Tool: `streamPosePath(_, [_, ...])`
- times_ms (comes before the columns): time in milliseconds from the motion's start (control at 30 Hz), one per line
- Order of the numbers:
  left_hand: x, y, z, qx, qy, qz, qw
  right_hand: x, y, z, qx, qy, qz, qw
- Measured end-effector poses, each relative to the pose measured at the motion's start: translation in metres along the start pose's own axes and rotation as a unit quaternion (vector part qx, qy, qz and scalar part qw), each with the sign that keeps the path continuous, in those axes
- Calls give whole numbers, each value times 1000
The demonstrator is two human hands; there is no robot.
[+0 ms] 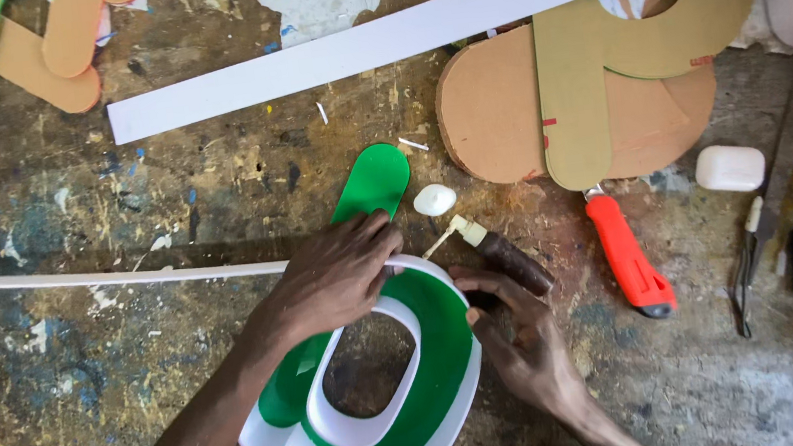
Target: The person applies glue to the edges of a green letter-shaped object and presses a white strip along its perimeter. They then use a utility knife to trim excess material and a stapler to secure the strip in place.
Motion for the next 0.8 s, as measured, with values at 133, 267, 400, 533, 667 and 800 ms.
streamPosePath(133, [2, 4, -1, -15, 8, 18, 1000, -8, 1, -9, 78, -41, -10, 996])
streamPosePath(267, [7, 12, -6, -27, 8, -20, 999, -12, 12, -13, 108, -35, -16, 993])
streamPosePath(400, [-2, 16, -14, -55, 7, -1, 998, -17, 21, -17, 75, -50, 13, 996])
streamPosePath(533, [0, 14, -14, -54, -1, -11, 998, -20, 13, -27, 55, -69, 17, 996])
streamPosePath(667, [-4, 18, -16, -49, 0, -38, 998, -20, 12, -25, 100, -44, -14, 994])
streamPosePath(800, [-7, 21, -19, -36, 3, -57, 998, -18, 21, -18, 87, -13, -90, 992])
Point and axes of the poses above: each hand's wrist, its own z-axis away from the middle knuckle, its own x-axis out of the palm, y = z × x, the point moved 5 cm from there along -z, towards the middle knuckle, and after that the axes turned 2 degrees about -y, right-handed, at the moved point
